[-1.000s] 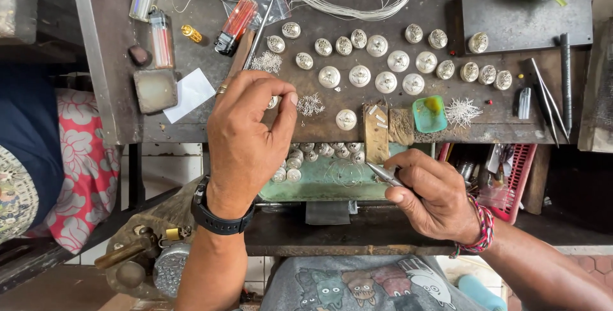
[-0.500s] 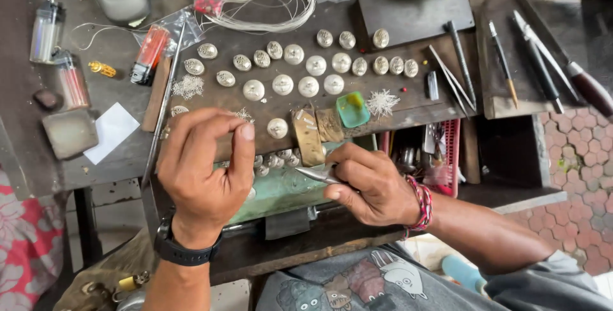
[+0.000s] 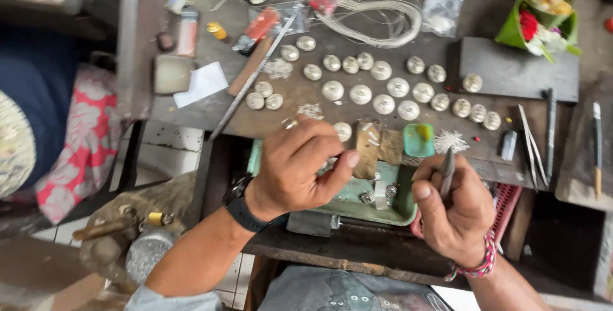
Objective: Using needle-nose pliers to bend and shape small silver jewelry components at a workbench.
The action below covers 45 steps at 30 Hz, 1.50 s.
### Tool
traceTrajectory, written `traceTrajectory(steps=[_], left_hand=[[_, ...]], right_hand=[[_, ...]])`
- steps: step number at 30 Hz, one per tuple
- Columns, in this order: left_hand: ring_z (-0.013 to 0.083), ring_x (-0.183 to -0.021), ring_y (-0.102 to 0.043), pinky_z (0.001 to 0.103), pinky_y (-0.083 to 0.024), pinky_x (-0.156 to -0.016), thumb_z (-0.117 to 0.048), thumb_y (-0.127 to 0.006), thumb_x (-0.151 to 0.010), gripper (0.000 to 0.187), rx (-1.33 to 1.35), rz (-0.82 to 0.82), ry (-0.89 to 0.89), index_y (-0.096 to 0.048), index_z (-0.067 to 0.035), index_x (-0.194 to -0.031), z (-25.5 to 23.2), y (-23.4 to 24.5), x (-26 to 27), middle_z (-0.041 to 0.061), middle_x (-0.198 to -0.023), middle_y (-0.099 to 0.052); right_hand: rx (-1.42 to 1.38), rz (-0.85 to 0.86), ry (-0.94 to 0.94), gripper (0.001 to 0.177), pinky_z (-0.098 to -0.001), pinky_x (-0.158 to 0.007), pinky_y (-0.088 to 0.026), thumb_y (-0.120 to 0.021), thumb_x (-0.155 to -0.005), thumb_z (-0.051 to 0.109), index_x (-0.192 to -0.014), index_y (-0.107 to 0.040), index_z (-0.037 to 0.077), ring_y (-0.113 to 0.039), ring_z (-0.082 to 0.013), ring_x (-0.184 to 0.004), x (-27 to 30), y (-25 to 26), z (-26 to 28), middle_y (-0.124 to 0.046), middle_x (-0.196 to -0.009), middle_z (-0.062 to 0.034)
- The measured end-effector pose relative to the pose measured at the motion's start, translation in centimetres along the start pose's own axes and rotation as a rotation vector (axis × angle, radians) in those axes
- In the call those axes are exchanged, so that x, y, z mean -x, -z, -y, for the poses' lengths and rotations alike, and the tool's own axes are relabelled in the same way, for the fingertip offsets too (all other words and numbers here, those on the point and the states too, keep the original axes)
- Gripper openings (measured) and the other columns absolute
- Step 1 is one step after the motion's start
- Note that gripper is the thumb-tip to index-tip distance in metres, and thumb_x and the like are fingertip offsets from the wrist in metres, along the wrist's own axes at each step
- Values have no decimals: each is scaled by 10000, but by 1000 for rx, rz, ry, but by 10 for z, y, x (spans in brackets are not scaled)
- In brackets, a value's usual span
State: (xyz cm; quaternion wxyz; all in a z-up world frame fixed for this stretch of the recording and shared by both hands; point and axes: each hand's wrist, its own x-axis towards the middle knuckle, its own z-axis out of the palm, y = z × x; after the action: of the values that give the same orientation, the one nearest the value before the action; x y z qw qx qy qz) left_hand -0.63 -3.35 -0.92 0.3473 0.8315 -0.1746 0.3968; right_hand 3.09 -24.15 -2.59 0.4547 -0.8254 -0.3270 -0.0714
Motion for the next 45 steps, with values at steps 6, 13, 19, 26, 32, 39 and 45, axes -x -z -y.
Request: traceTrajectory(steps=[6, 13, 19, 26, 32, 39, 45], left_hand=[[232, -538, -492, 328, -423, -509, -76, -536, -812, 191, 33, 120, 61, -530, 37, -660, -2, -6, -7, 131, -660, -535], [218, -526, -500, 288, -425, -506, -61, -585, -771, 157, -17, 215, 88, -558, 26, -643, 3, -15, 4, 140, -661, -560], [180, -586, -508, 281, -431, -569, -158, -579, -781, 141, -145, 311, 297, -581, -60, -681, -7, -13, 14, 65, -746, -563], [138, -600, -489, 307, -391, -645, -191, -529, -714, 266, -223, 436, 459, -526, -147, -451, -3, -15, 37, -9, -585, -535], [108, -523, -457, 300, -375, -575, -223, -526, -682, 253, -210, 384, 342, -480, -193, -435, 7, -16, 52, -33, -529, -491], [137, -735, -559, 348, -457, -730, -321, -629, -708, 129, -168, 582, 441, -583, -231, -790, 7, 7, 69, -93, -798, -570], [126, -716, -546, 318, -451, -711, -290, -635, -710, 115, -146, 533, 419, -578, -223, -784, 6, 3, 65, -87, -792, -563]], right_hand=[[-35, -66, -36, 244, -278, -550, -395, -549, -835, 55, -718, -344, -7, -540, -215, -618, -44, 56, 4, -575, -800, -199], [-136, -71, 50, 313, -205, -456, -494, -554, -804, -147, -707, -318, 34, -668, -267, -734, -53, 79, -33, -537, -748, -169], [257, 130, -42, 336, -202, -412, -396, -649, -824, 16, -711, -337, 69, -563, -89, -578, -42, 71, -53, -640, -802, -56], [269, 335, 55, 212, -210, -365, -412, -568, -793, -29, -716, -372, -8, -543, -132, -559, -52, 62, -53, -606, -894, -177], [315, 391, 89, 202, -250, -373, -376, -503, -864, 110, -721, -390, 23, -489, -152, -489, -57, 54, -50, -598, -942, -117], [312, 345, 97, 123, -249, -403, -406, -480, -844, 23, -731, -435, 5, -523, -166, -552, -55, 49, -55, -572, -827, -127], [208, 301, 2, 230, -254, -474, -481, -587, -788, -35, -721, -368, -18, -615, -210, -679, -53, 52, -57, -571, -851, -193]])
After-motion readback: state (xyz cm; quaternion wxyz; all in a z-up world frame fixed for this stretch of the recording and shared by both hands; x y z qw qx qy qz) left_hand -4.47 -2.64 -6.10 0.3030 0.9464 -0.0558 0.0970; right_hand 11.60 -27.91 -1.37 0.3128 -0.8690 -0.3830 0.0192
